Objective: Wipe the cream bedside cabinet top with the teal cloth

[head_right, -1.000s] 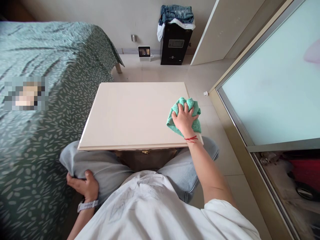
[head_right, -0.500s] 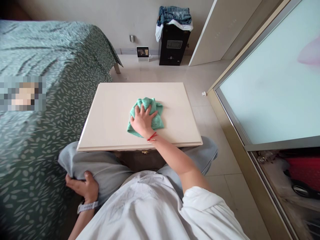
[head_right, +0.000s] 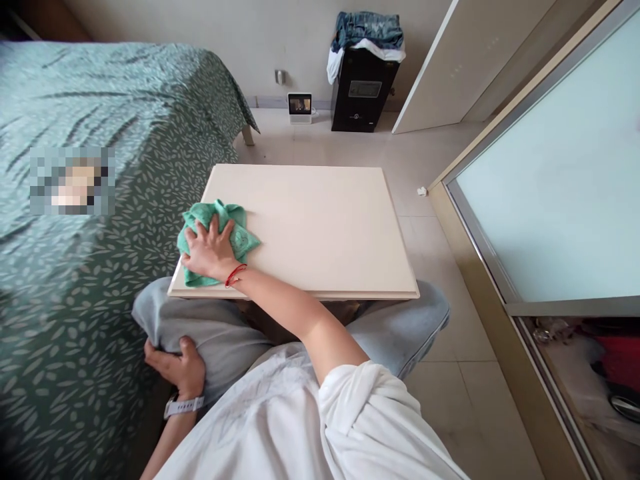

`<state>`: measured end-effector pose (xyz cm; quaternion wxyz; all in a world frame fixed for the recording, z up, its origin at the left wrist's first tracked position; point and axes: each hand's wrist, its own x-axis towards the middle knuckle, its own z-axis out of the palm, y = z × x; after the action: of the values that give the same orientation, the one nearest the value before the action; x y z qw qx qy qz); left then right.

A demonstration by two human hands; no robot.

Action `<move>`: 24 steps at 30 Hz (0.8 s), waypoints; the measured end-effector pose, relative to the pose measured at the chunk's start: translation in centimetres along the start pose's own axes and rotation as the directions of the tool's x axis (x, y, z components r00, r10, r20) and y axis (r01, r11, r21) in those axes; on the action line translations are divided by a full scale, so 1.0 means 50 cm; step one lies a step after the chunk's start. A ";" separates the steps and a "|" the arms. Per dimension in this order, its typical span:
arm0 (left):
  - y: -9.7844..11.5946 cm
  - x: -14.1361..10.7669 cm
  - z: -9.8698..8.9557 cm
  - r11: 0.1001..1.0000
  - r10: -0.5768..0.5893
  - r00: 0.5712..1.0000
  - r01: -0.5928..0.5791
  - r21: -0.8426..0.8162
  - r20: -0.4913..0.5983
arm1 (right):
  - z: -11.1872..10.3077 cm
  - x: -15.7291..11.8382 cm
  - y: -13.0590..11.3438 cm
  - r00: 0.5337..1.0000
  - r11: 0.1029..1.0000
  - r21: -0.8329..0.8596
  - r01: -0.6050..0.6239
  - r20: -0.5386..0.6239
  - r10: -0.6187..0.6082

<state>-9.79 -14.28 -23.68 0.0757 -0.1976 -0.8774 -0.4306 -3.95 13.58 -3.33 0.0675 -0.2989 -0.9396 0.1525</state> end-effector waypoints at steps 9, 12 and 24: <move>0.006 0.002 -0.006 1.000 -0.001 1.000 0.000 0.016 0.006 | -0.009 -0.024 0.017 0.966 0.970 -0.025 0.242 0.096 -0.239; 0.007 0.004 -0.008 1.000 -0.001 1.000 0.001 0.019 0.009 | -0.016 -0.042 0.046 0.976 0.978 -0.018 0.206 0.080 -0.204; -0.003 0.014 -0.001 1.000 -0.021 1.000 0.021 0.005 0.018 | -0.099 -0.247 0.331 0.970 0.968 -0.074 -0.241 -0.039 0.239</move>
<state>-10.47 -14.20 -23.57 0.0636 -0.1924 -0.8810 -0.4276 16.12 20.42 -4.48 0.0507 -0.4151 -0.9007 0.1181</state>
